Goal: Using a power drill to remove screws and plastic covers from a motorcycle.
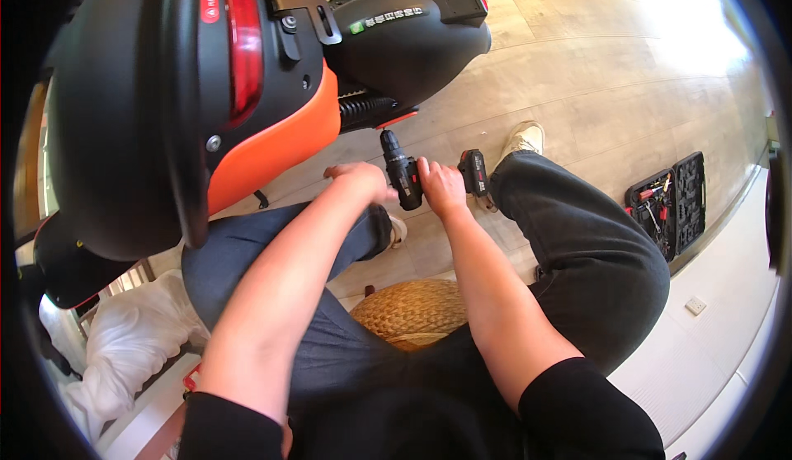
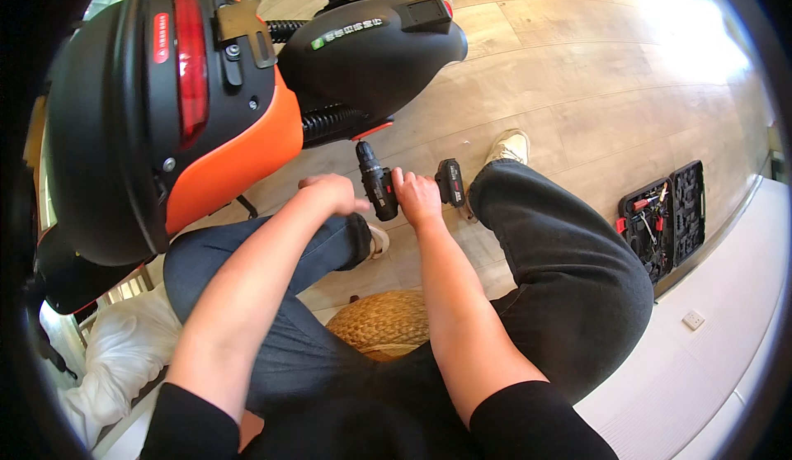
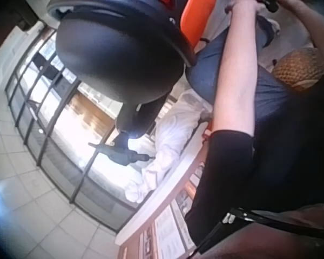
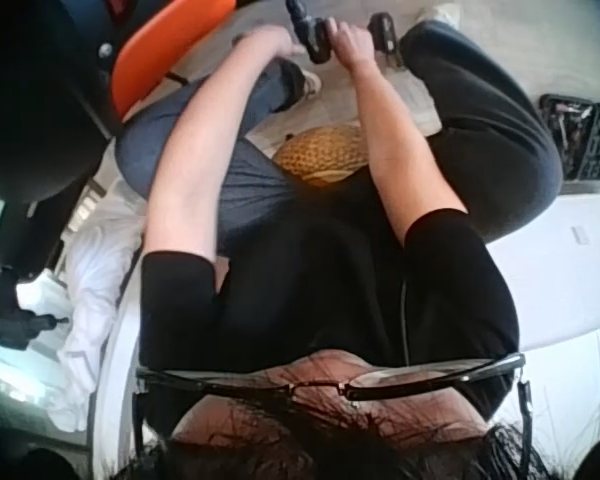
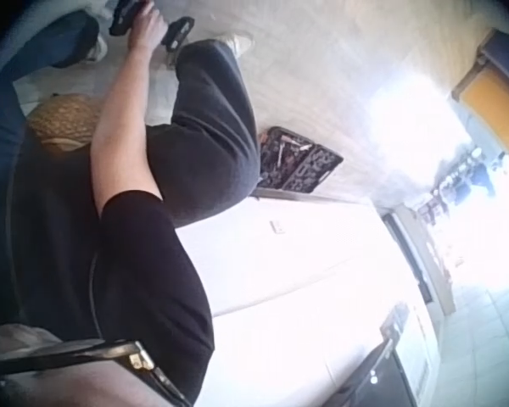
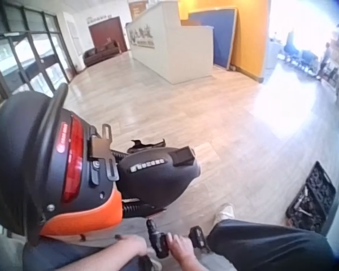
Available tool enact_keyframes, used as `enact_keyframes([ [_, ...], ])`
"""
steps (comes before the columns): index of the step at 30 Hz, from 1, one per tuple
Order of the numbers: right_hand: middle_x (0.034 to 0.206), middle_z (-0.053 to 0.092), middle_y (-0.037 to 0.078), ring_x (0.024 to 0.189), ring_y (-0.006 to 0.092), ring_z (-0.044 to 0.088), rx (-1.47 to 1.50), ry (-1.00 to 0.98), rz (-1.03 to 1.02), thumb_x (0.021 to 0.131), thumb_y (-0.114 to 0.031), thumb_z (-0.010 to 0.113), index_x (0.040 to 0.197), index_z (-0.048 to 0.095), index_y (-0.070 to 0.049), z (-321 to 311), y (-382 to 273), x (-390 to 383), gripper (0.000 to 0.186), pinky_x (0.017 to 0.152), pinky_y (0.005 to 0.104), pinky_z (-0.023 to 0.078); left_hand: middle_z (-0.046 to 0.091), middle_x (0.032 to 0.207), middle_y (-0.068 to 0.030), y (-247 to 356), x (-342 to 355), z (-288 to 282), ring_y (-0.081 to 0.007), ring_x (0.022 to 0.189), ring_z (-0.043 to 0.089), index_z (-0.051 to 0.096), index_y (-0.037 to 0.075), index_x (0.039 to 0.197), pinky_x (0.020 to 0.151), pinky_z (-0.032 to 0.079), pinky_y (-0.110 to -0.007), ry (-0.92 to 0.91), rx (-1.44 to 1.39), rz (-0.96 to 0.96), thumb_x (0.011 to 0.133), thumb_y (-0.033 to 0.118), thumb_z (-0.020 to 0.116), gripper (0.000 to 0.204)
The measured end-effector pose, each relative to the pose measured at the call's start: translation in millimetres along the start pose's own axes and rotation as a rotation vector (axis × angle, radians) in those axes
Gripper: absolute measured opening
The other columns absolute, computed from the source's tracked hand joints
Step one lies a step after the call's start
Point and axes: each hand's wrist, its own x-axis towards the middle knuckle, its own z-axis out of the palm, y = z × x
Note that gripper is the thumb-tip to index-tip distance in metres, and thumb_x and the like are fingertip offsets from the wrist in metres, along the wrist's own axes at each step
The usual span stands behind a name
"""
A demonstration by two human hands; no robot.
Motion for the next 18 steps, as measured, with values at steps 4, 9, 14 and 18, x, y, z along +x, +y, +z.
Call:
enact_keyframes([
  [4, 0.078, 0.064, 0.009, 0.076, 0.0285, 0.070, 0.042, -0.005, -0.011, 0.090, -0.011, 0.058, 0.101, 0.050, -0.012, -6.2, -4.4, 4.1, 0.013, 0.069, 0.0425, 0.054, 0.068, 0.122, -0.0116, -7.8, -152.3, -32.1, -0.0322, 0.114, 0.064, 0.070, 0.007, 0.119, 0.097, 0.048, -0.047, 0.187, 0.095, 0.197, 0.091, 0.060, 0.062, 0.061],
  [9, 0.079, 0.064, 0.009, 0.076, 0.0293, 0.070, 0.065, 0.009, -0.024, 0.090, -0.011, 0.058, 0.100, 0.050, -0.011, -6.2, -13.9, 8.8, 0.013, 0.070, 0.0435, 0.054, 0.067, 0.114, -0.0132, -87.5, -260.4, 10.9, -0.0333, 0.112, 0.061, 0.066, 0.005, 0.118, 0.099, 0.044, -0.046, 0.732, -0.090, 0.185, 0.087, 0.038, 0.073, 0.046],
  [14, 0.079, 0.064, 0.009, 0.076, 0.0290, 0.070, 0.061, 0.017, -0.020, 0.090, -0.010, 0.058, 0.100, 0.049, -0.012, 1.3, -9.7, 8.2, 0.013, 0.070, 0.0433, 0.054, 0.067, 0.116, -0.0116, -144.4, -270.4, 63.5, -0.0323, 0.117, 0.060, 0.068, 0.003, 0.109, 0.104, 0.041, -0.045, 1.102, -0.188, 0.300, 0.083, 0.016, 0.071, 0.028],
  [18, 0.079, 0.064, 0.009, 0.077, 0.0288, 0.070, 0.090, 0.020, -0.007, 0.090, -0.011, 0.058, 0.100, 0.050, -0.012, 8.0, -13.4, 6.8, 0.013, 0.071, 0.0431, 0.054, 0.070, 0.107, -0.0120, -144.4, -258.7, 71.6, -0.0332, 0.111, 0.064, 0.069, 0.002, 0.096, 0.102, 0.043, -0.044, 1.202, -0.348, 0.273, 0.080, 0.006, 0.066, 0.017],
])
